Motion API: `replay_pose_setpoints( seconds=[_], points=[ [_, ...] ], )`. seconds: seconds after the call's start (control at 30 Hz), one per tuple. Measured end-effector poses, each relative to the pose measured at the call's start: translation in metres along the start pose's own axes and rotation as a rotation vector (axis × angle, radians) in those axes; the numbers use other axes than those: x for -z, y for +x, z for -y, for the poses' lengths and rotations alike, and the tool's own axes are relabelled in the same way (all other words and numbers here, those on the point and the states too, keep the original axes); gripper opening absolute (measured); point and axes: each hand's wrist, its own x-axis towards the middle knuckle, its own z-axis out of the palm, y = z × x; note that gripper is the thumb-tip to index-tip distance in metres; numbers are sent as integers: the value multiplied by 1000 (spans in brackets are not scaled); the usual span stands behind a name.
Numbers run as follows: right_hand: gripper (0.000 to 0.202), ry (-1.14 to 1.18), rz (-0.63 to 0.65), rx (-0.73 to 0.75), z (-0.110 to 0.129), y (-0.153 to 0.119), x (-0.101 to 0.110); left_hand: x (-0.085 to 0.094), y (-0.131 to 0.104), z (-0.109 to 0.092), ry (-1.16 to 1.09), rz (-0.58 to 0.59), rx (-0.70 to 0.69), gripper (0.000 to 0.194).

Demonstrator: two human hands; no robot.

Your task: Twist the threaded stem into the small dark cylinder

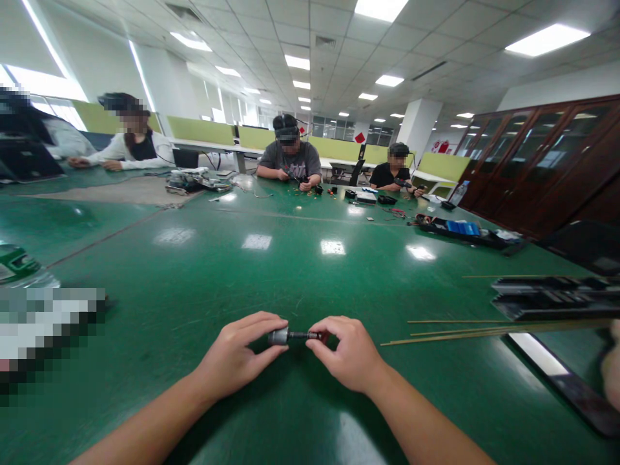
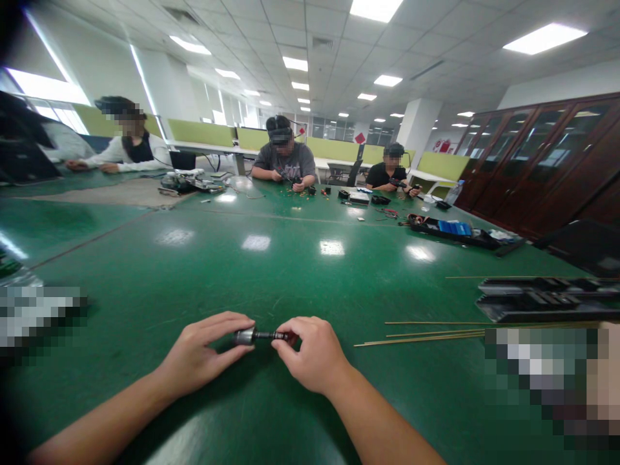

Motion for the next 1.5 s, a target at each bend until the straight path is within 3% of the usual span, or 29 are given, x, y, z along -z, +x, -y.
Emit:
replay_pose_setpoints(
  seconds=[1.5],
  points=[
    [7, 1, 3, -12, 0, 0, 2, 1, 0, 3, -12, 18, 16, 34]
  ],
)
